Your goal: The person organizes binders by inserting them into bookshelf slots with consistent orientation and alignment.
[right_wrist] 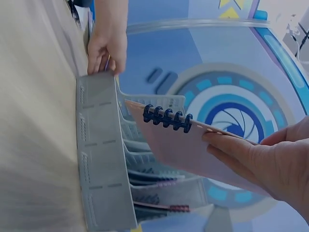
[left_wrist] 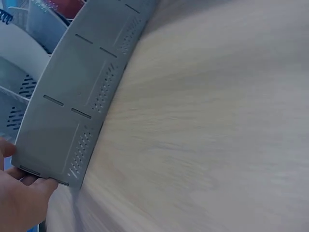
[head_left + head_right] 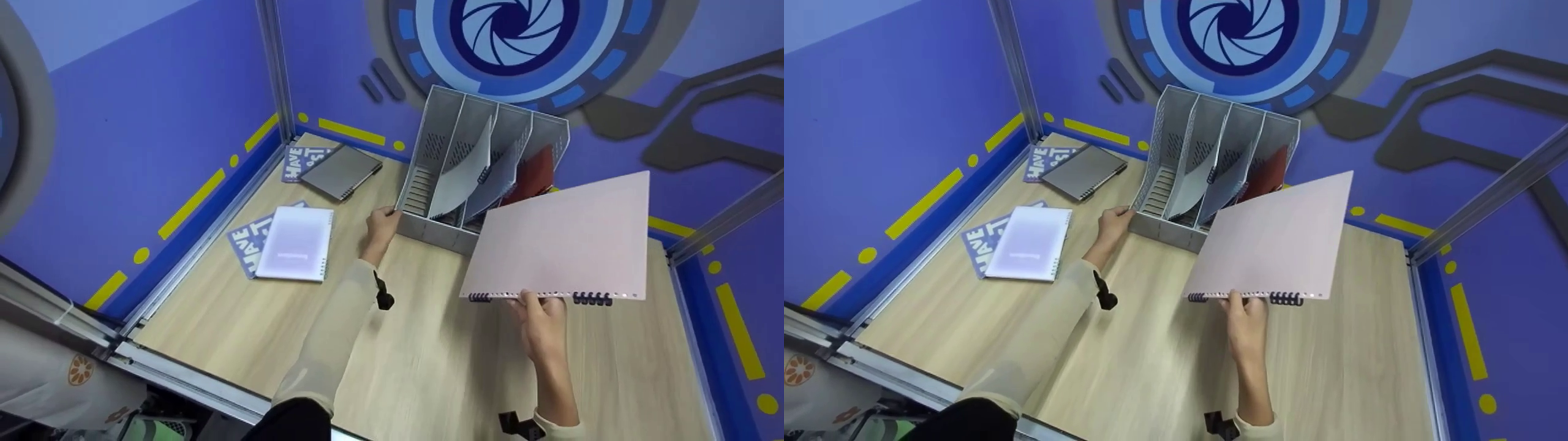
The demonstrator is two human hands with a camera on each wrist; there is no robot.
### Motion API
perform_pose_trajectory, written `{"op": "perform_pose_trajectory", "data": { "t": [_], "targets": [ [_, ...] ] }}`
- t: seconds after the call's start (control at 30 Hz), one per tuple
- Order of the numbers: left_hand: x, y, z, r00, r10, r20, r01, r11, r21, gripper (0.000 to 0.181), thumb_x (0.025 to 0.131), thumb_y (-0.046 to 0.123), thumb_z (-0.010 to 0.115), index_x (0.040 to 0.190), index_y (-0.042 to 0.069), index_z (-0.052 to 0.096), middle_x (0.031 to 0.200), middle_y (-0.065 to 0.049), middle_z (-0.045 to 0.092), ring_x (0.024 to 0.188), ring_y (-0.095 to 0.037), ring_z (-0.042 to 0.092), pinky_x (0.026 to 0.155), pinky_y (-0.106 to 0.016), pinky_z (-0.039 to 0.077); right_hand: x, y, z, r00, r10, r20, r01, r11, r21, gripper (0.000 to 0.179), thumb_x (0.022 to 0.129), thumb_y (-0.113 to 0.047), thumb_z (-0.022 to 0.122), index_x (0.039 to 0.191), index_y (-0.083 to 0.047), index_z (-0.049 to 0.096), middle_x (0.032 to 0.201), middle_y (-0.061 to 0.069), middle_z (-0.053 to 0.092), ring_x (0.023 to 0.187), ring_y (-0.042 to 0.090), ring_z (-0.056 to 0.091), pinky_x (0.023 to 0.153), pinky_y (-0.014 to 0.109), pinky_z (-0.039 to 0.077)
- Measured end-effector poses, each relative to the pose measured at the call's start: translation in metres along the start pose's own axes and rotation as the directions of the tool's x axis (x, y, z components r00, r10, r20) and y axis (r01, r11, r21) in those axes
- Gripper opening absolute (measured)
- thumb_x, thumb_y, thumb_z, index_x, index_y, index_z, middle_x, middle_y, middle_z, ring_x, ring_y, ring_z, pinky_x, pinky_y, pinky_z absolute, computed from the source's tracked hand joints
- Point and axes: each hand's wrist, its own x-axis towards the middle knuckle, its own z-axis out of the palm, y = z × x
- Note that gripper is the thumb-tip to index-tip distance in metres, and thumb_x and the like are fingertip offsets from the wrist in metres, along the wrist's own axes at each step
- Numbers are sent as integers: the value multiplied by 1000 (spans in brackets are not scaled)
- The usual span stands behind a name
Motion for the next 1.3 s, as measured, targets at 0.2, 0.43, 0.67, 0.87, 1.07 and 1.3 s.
{"op": "perform_pose_trajectory", "data": {
  "t": [0.2, 0.43, 0.67, 0.87, 1.07, 1.3],
  "targets": [
    [12, 12, 1, 989, -146, -9, 146, 988, 39, 38, 94, 19, 67, 62, 17, 47, 56, 7, 38, 52, -10, 33, 49, -27, 26, 6, 7, 15, 999, -6, 50, 8, 1000, -21, 47, 101, 7, 32, 146, 15, 27, 141, 36, 42, 114, 11, 61, 99, 29, 49],
    [21, 24, 1, 984, -176, -2, 173, 970, 171, 41, 94, 19, 69, 61, 17, 46, 56, 8, 37, 51, -10, 32, 48, -27, 25, 14, 13, 30, 997, -51, 61, 57, 994, -97, 40, 99, 7, 37, 138, 17, 38, 134, 36, 51, 102, 9, 62, 91, 24, 53],
    [22, 25, -3, 985, -171, 21, 164, 968, 188, 43, 97, 18, 65, 61, 17, 42, 56, 7, 34, 51, -10, 29, 47, -27, 23, 26, 22, 44, 993, -82, 83, 88, 994, -70, 41, 98, 9, 38, 138, 17, 40, 134, 37, 52, 109, 15, 64, 95, 29, 52],
    [20, 22, -5, 985, -169, 29, 161, 971, 179, 45, 98, 18, 61, 59, 18, 39, 54, 8, 32, 47, -9, 26, 44, -26, 21, 38, 29, 55, 991, -89, 101, 96, 993, -64, 45, 99, 9, 38, 143, 14, 38, 137, 36, 51, 118, 27, 61, 97, 32, 52],
    [19, 19, -3, 990, -140, 6, 136, 973, 184, 44, 98, 19, 61, 60, 18, 40, 55, 8, 34, 49, -9, 29, 46, -27, 23, 54, 30, 67, 987, -103, 125, 111, 992, -59, 48, 99, 11, 36, 147, 13, 34, 142, 36, 47, 131, 43, 51, 100, 34, 50],
    [18, 19, 0, 992, -124, -13, 124, 973, 192, 45, 98, 20, 62, 59, 18, 40, 55, 8, 34, 50, -10, 30, 48, -27, 23, 82, 20, 81, 984, -128, 127, 143, 983, -119, 46, 101, 6, 35, 146, 13, 35, 141, 32, 50, 127, 33, 55, 101, 31, 49]
  ]
}}
